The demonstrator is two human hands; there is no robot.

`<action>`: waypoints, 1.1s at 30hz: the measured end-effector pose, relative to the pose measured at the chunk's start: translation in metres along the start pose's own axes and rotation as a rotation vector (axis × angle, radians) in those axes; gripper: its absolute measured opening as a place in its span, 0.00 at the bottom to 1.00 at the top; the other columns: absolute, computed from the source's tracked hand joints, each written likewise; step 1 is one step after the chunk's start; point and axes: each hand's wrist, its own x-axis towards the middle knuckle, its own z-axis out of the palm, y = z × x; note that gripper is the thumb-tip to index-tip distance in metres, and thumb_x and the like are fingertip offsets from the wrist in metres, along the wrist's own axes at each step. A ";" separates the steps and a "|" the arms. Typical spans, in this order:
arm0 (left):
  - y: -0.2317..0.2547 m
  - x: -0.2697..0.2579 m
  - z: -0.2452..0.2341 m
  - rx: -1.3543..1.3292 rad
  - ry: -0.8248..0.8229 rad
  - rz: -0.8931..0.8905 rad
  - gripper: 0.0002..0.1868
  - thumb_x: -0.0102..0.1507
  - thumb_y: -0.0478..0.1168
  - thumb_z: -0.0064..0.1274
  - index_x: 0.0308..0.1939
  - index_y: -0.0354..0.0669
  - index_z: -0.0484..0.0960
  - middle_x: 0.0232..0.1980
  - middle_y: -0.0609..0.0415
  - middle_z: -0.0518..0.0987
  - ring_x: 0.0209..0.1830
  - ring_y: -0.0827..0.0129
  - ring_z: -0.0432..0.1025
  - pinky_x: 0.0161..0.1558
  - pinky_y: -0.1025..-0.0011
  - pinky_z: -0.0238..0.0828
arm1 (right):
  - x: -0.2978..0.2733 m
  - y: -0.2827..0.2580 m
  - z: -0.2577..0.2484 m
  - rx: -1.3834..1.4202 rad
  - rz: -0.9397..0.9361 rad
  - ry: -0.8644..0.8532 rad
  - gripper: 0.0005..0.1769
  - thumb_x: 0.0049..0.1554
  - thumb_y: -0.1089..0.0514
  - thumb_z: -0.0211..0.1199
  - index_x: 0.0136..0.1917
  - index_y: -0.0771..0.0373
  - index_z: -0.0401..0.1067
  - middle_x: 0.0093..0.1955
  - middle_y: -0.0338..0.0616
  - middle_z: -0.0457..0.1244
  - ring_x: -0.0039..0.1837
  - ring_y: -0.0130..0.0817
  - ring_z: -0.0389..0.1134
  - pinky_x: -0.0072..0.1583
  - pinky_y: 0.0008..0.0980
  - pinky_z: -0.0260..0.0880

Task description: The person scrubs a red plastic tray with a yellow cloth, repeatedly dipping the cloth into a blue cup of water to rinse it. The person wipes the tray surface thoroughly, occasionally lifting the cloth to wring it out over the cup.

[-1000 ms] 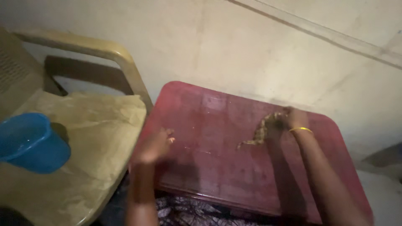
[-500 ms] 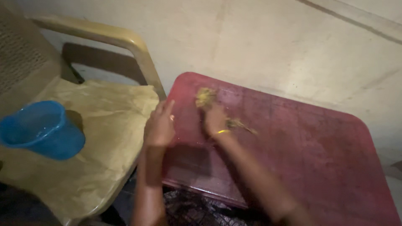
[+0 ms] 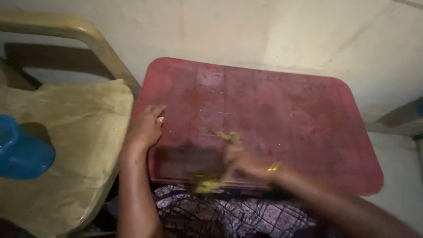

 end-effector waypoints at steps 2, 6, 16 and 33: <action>-0.009 0.002 0.005 -0.004 -0.038 0.043 0.20 0.65 0.37 0.50 0.62 0.42 0.79 0.66 0.40 0.74 0.67 0.46 0.66 0.65 0.55 0.62 | -0.063 0.029 -0.051 -0.882 -0.328 0.021 0.09 0.57 0.51 0.63 0.52 0.47 0.79 0.68 0.31 0.60 0.74 0.47 0.55 0.75 0.53 0.54; -0.014 0.002 0.015 -0.042 -0.147 -0.030 0.20 0.66 0.38 0.48 0.63 0.41 0.79 0.64 0.39 0.76 0.65 0.45 0.69 0.65 0.56 0.65 | -0.173 0.088 -0.176 -1.135 -0.001 -0.093 0.17 0.44 0.55 0.62 0.48 0.47 0.81 0.65 0.38 0.65 0.74 0.49 0.56 0.71 0.53 0.52; -0.018 0.006 0.022 -0.060 -0.248 -0.085 0.21 0.67 0.39 0.47 0.63 0.42 0.78 0.64 0.40 0.77 0.66 0.48 0.70 0.64 0.56 0.66 | -0.071 -0.037 -0.173 -1.474 0.548 -0.424 0.17 0.56 0.46 0.57 0.54 0.47 0.80 0.65 0.34 0.65 0.73 0.32 0.59 0.78 0.49 0.45; -0.010 0.013 0.011 0.127 -0.200 -0.266 0.21 0.67 0.40 0.45 0.64 0.50 0.79 0.57 0.38 0.80 0.58 0.44 0.74 0.58 0.51 0.70 | 0.136 -0.036 0.076 -0.846 -0.295 0.108 0.19 0.57 0.59 0.53 0.60 0.60 0.75 0.63 0.52 0.65 0.58 0.48 0.69 0.56 0.45 0.70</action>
